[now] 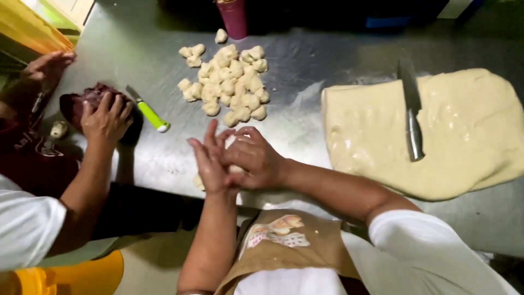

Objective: A baker cuts small portions of dough from a large slab and rolls them into uniform balls on a metal workbench.

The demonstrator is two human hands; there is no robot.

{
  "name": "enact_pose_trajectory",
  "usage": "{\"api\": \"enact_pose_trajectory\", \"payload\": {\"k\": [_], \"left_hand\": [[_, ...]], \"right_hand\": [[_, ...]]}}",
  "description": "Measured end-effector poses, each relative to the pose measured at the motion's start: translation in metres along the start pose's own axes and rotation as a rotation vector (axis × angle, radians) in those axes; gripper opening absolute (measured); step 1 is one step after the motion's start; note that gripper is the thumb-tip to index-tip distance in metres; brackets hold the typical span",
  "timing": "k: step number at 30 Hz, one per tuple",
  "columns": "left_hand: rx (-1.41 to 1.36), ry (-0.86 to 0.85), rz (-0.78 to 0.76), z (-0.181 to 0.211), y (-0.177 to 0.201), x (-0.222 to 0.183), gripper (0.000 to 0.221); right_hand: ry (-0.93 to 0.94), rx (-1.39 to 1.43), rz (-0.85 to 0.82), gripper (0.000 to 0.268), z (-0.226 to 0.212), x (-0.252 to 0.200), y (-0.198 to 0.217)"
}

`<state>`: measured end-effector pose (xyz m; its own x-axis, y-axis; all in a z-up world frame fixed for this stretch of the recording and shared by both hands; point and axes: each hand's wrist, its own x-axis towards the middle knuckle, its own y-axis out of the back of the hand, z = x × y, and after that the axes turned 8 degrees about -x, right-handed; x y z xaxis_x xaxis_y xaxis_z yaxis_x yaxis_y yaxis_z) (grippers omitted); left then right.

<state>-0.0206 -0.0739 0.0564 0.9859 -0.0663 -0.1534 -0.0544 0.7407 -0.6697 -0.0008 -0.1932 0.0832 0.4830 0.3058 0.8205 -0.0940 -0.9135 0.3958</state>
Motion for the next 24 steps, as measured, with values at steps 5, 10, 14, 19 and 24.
{"api": "enact_pose_trajectory", "payload": {"k": [5,10,14,19,24], "left_hand": [[0.956,-0.387,0.046,-0.036,0.024,0.046,0.043],[1.295,-0.231,-0.292,-0.069,-0.070,-0.059,0.034],[0.325,0.121,0.409,-0.031,0.036,0.019,0.045],[-0.136,-0.115,0.189,-0.009,0.040,0.023,0.058],[0.382,-0.013,-0.036,0.006,0.055,0.013,0.066]], "right_hand": [[0.186,-0.405,0.282,0.012,0.108,0.018,-0.004],[-0.553,-0.306,-0.311,0.061,0.125,0.056,0.006],[-0.277,-0.019,-0.340,0.042,0.066,0.037,0.019],[0.229,-0.317,-0.052,0.039,0.061,-0.007,-0.032],[-0.216,-0.162,-0.029,0.020,0.041,0.033,-0.038]]}}
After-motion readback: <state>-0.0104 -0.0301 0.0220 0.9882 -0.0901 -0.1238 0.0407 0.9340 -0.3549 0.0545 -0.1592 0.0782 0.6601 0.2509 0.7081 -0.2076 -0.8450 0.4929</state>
